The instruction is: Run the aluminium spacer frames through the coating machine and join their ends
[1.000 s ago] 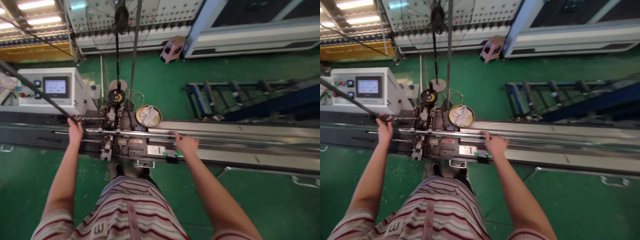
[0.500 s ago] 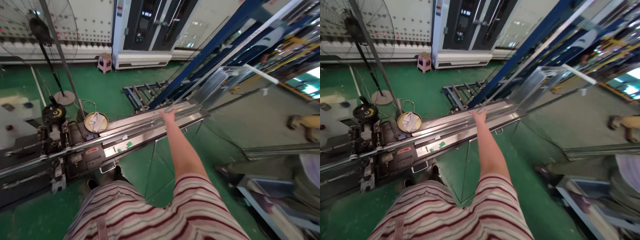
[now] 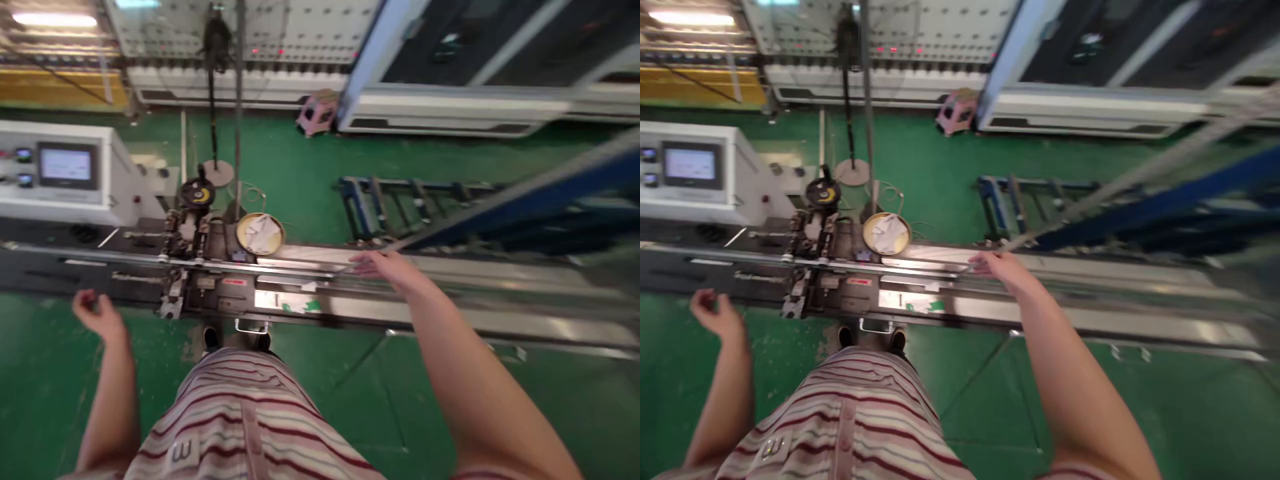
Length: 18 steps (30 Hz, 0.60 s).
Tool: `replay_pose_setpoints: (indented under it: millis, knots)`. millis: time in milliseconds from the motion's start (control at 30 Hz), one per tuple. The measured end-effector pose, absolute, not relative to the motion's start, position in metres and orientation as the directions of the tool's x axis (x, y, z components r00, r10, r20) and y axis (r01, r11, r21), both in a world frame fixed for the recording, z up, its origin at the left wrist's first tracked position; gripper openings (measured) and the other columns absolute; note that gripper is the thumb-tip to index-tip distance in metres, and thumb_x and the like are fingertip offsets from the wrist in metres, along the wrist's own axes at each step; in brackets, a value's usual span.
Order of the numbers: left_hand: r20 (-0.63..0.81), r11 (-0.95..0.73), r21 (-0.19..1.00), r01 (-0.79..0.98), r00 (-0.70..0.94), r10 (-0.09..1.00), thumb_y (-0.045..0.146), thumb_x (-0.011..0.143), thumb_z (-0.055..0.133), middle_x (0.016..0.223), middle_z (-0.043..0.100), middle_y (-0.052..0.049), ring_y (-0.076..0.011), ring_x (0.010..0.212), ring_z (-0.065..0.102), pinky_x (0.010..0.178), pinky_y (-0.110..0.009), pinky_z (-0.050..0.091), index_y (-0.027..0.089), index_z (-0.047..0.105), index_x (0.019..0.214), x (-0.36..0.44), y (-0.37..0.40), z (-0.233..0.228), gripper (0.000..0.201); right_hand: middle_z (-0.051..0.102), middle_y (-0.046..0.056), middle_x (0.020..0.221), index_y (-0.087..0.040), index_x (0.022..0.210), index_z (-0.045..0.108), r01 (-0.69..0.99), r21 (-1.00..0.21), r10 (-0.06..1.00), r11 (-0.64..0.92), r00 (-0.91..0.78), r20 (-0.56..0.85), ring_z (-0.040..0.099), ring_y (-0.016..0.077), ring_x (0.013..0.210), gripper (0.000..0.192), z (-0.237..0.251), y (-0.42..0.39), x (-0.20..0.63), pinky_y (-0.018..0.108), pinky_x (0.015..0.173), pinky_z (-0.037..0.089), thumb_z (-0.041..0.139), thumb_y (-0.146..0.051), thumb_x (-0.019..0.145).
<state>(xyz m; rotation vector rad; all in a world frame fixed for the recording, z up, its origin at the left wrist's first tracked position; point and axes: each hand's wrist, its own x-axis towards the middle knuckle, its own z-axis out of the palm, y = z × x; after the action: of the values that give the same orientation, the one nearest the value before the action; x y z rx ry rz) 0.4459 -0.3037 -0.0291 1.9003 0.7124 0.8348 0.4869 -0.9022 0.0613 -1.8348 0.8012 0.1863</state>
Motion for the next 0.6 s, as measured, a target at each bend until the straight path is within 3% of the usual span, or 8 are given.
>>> replay_pose_setpoints:
  millis: [67,133,400,600]
  knots:
    - [0.267,-0.371,0.917,0.147,0.465,0.844,0.018,0.089,0.055,0.130,0.055,-0.012,-0.0227,0.124,0.053,0.112,-0.045,0.039,0.016,0.048,0.129,0.419,-0.294,-0.051,0.041,0.073,0.014,0.078,-0.013,0.077,0.074,-0.618,-0.755,-0.342,-0.219,0.774,-0.534,0.071,0.0206,0.073,0.029,0.054,-0.882,0.493,0.030,0.073,0.056,0.049,-0.012,0.092]
    - [0.241,-0.332,0.931,0.151,0.427,0.871,0.017,0.084,0.055,0.122,0.059,-0.011,-0.0209,0.117,0.058,0.107,-0.039,0.044,0.018,0.051,0.122,0.400,-0.292,-0.074,0.038,0.074,0.015,0.082,-0.014,0.076,0.075,-0.605,-0.754,-0.260,-0.257,0.795,-0.549,0.072,0.0220,0.077,0.031,0.043,-0.865,0.501,0.030,0.074,0.057,0.048,-0.014,0.092]
    - [0.218,-0.294,0.949,0.114,0.435,0.873,0.027,0.086,0.055,0.122,0.062,-0.011,-0.0218,0.117,0.058,0.102,-0.036,0.047,0.020,0.060,0.114,0.374,-0.273,-0.094,0.029,0.075,0.011,0.084,-0.018,0.080,0.076,-0.507,-0.762,-0.077,-0.402,0.848,-0.524,0.073,0.0255,0.083,0.020,0.021,-0.769,0.527,0.037,0.082,0.059,0.059,-0.027,0.087]
    - [0.212,-0.286,0.952,0.112,0.437,0.874,0.031,0.085,0.058,0.116,0.065,-0.010,-0.0222,0.114,0.060,0.103,-0.037,0.046,0.019,0.064,0.108,0.362,-0.234,-0.103,0.027,0.074,0.011,0.077,-0.018,0.078,0.075,-0.343,-0.806,0.069,-0.483,0.902,-0.425,0.073,0.0250,0.075,0.021,0.022,-0.678,0.544,0.037,0.073,0.061,0.056,-0.025,0.082]
